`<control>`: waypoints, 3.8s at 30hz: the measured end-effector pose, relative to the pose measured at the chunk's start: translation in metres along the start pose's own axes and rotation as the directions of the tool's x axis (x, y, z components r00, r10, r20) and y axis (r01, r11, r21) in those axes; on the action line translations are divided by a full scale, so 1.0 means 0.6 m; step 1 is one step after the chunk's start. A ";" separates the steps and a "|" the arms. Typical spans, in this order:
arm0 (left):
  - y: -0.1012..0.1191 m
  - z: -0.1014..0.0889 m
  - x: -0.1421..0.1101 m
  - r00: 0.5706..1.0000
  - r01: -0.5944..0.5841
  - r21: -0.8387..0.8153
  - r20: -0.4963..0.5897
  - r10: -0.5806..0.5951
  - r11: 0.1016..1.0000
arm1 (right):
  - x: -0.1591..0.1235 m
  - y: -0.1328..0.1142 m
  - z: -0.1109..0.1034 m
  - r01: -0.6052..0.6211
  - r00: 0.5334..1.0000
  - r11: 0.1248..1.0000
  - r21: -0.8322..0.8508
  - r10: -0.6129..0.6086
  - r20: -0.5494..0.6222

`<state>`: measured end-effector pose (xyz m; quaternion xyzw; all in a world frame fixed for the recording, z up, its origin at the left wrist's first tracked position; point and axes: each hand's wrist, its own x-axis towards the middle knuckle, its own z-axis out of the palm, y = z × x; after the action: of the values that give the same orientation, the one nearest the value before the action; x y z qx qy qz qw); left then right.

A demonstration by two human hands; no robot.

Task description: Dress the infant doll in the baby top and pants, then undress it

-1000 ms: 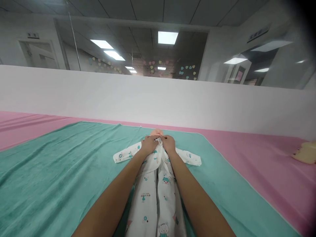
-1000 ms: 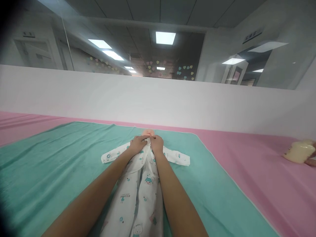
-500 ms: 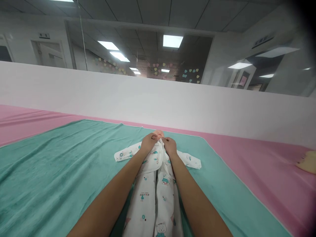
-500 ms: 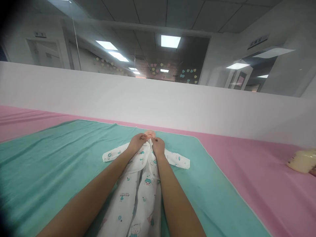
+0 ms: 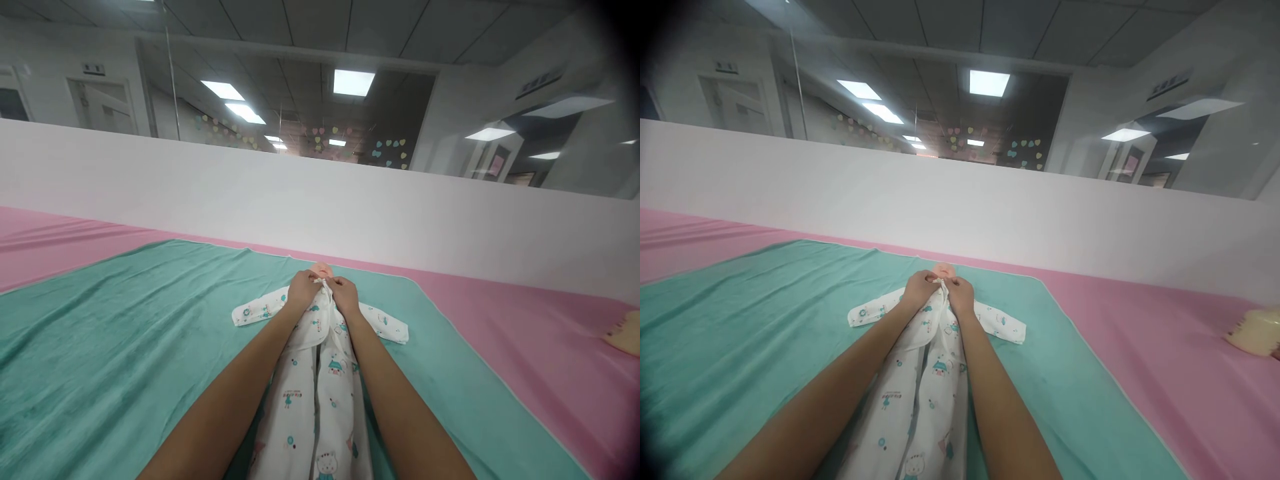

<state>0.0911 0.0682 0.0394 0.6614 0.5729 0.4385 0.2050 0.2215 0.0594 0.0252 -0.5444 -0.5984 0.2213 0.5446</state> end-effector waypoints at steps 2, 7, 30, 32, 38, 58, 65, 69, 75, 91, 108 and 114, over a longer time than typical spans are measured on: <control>-0.008 0.002 0.004 0.999 0.002 0.021 0.044 -0.003 1.000 | 0.001 0.001 -0.001 -0.005 1.000 1.000 -0.005 0.005 0.002; -0.017 0.002 0.010 0.993 -0.042 0.040 0.115 0.037 0.998 | 0.000 0.000 -0.002 -0.029 1.000 1.000 -0.010 0.029 0.009; -0.031 -0.002 0.011 0.991 -0.088 -0.022 0.098 0.090 0.996 | -0.002 0.004 -0.001 -0.049 0.998 0.999 0.015 0.049 0.033; -0.030 0.000 0.013 0.991 -0.090 -0.022 0.096 0.092 0.996 | -0.002 0.004 -0.002 -0.048 0.998 0.999 0.017 0.048 0.033; -0.030 0.000 0.014 0.990 -0.096 -0.016 0.102 0.097 0.995 | -0.002 0.004 -0.004 -0.046 0.998 0.999 0.015 0.045 0.037; -0.015 -0.006 0.009 0.991 -0.062 -0.116 0.109 0.075 0.991 | -0.010 0.011 -0.011 -0.046 0.993 0.981 0.191 0.025 0.112; -0.009 -0.006 0.008 0.996 -0.010 -0.124 0.084 0.020 0.992 | -0.017 0.011 -0.012 -0.001 0.992 0.979 0.206 -0.024 0.121; -0.007 -0.011 0.006 0.995 -0.001 -0.156 0.103 0.018 0.988 | -0.017 0.010 -0.010 0.067 0.986 0.979 0.191 -0.094 0.138; -0.006 -0.014 0.003 0.993 0.017 -0.185 0.121 0.006 0.983 | -0.013 0.006 -0.011 0.173 0.962 0.975 0.138 -0.197 0.188; 0.005 -0.018 -0.001 0.990 -0.021 -0.101 0.140 0.035 0.995 | -0.020 0.012 -0.018 0.040 0.982 0.967 0.250 -0.084 0.171; 0.000 -0.019 0.005 0.989 -0.025 -0.086 0.143 0.037 0.996 | -0.014 0.022 -0.015 -0.038 0.978 0.962 0.270 -0.020 0.209; -0.005 -0.020 0.002 0.992 -0.007 -0.081 0.124 0.017 0.997 | -0.015 0.021 -0.014 -0.060 0.980 0.960 0.275 0.005 0.197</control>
<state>0.0797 0.0673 0.0437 0.6823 0.5368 0.4203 0.2642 0.2327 0.0527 0.0132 -0.4477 -0.6022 0.3647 0.5512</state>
